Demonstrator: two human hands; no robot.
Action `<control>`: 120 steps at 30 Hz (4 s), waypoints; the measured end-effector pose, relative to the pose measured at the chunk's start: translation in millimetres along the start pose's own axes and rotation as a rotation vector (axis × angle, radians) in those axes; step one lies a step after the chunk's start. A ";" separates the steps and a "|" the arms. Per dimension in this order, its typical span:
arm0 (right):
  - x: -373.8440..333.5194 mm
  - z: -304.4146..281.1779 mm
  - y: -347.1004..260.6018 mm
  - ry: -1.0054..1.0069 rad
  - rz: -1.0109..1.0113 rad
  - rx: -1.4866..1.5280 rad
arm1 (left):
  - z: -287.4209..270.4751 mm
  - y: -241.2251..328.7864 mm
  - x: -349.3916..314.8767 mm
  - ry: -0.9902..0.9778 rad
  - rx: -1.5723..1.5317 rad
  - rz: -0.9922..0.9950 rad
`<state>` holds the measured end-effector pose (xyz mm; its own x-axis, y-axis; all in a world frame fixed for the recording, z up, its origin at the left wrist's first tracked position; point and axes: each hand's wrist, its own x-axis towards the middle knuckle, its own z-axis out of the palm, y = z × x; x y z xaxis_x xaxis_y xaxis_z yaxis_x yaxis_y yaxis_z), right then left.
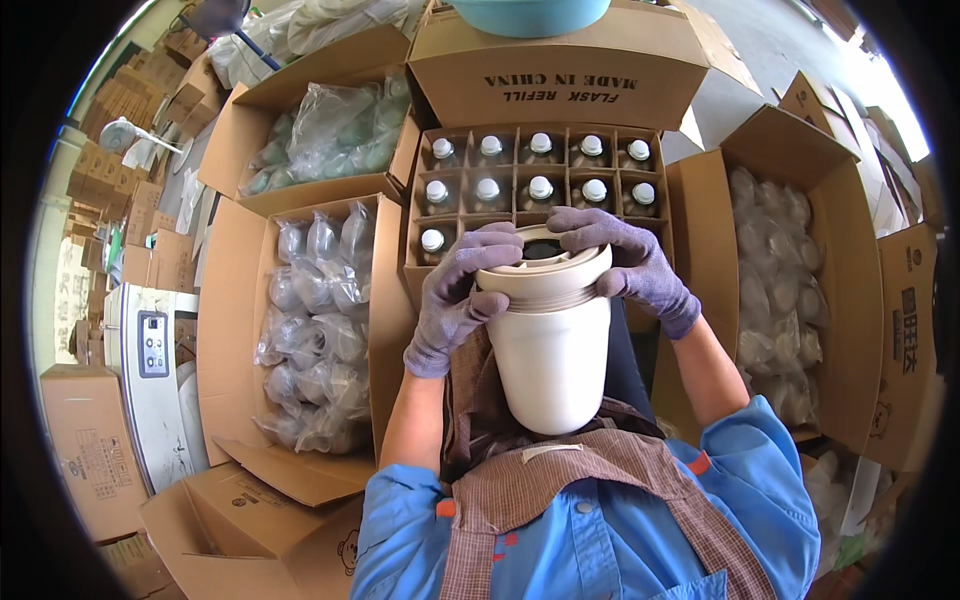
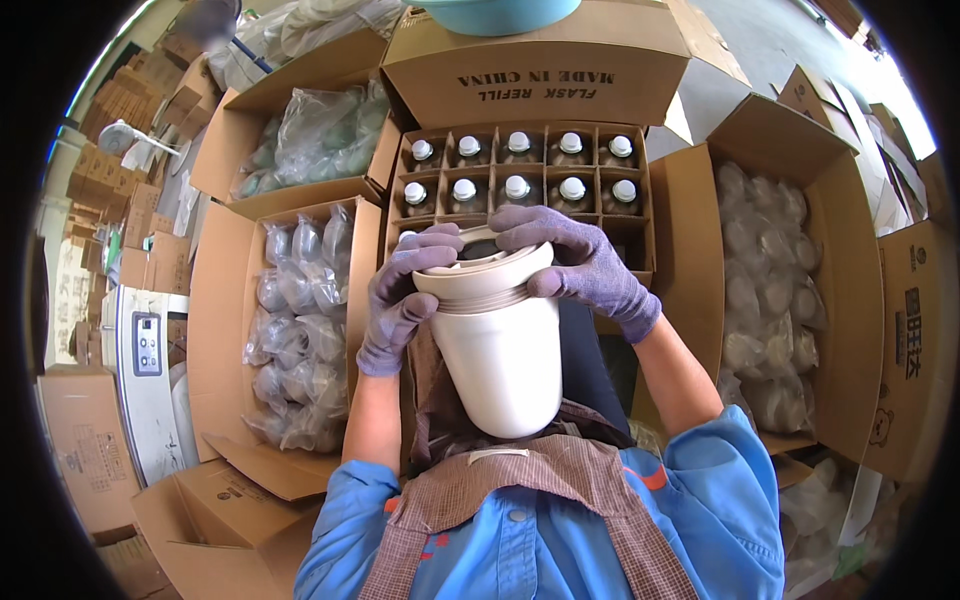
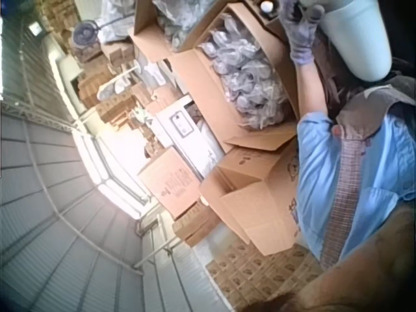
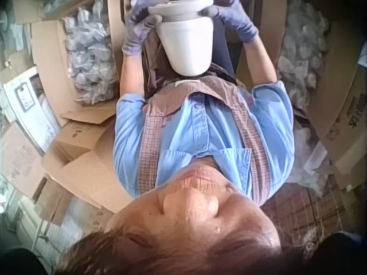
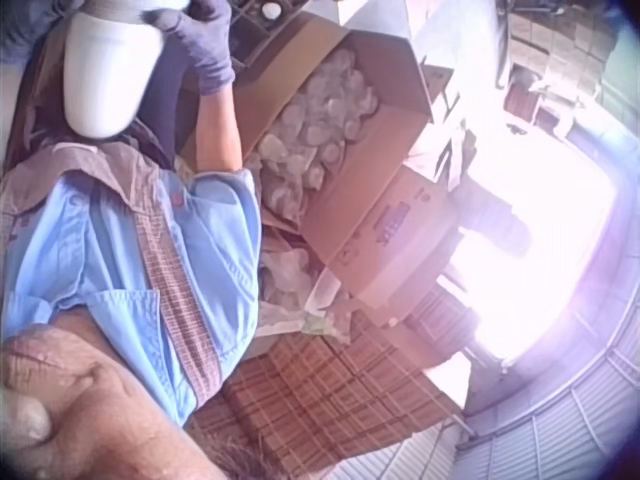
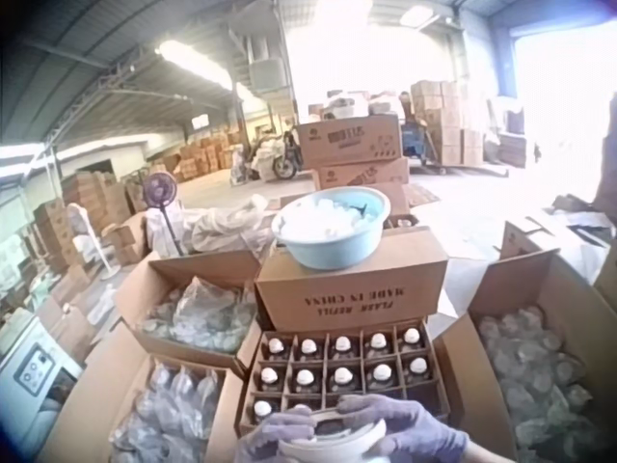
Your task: The person assembles thermos flasks by placing rubber gaskets into the openings, screwing on lids, and wrapping each unit in plastic bags. The person also handles white bottle caps and cardboard boxes while working on the floor.
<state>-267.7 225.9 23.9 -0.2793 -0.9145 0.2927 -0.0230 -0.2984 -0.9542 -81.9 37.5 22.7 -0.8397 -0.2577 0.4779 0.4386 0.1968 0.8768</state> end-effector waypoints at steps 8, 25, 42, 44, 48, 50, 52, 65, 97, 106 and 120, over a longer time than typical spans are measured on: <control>-5.9 9.5 -12.8 -0.019 -0.136 -0.292 | 13.6 -17.5 -9.0 0.129 -0.103 -0.046; -16.0 34.6 -12.1 0.324 -0.067 -0.355 | 30.6 29.7 16.1 0.279 0.011 -0.348; -8.2 40.2 -5.0 0.323 -0.050 -0.353 | 21.5 23.7 10.9 -0.020 0.487 0.173; -6.9 54.8 -41.3 0.046 -0.341 -0.616 | 2.4 -4.1 -0.8 0.341 -0.279 -0.487; -12.4 28.7 -9.5 0.212 -0.188 -0.473 | 10.0 16.6 10.8 0.216 0.228 -0.255; -13.6 35.2 -2.4 0.292 -0.023 -0.336 | 38.3 55.9 19.4 0.072 0.397 -0.204; -12.2 48.2 -27.5 0.094 -0.249 -0.556 | 2.2 -12.0 -3.2 0.136 0.098 -0.294; -1.6 59.2 -53.3 -0.078 -0.434 -0.624 | -21.2 -18.6 5.0 0.219 0.220 -0.295; 33.4 42.8 -60.9 -0.328 -0.206 -0.733 | 6.3 -4.8 25.7 -0.012 -0.794 -0.577; 32.5 25.7 -92.8 -0.392 -0.023 -0.541 | 21.8 -27.1 21.2 -0.139 -0.933 -0.610; -142.9 -4.9 -133.8 0.049 0.283 -0.766 | 66.1 -13.4 -55.7 -0.295 0.715 -0.119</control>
<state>-229.4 397.8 109.4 -0.4139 -0.9090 0.0483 -0.5904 0.2277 -0.7743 -62.1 111.8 -19.1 -0.9625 -0.0725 0.2612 0.1119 0.7713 0.6266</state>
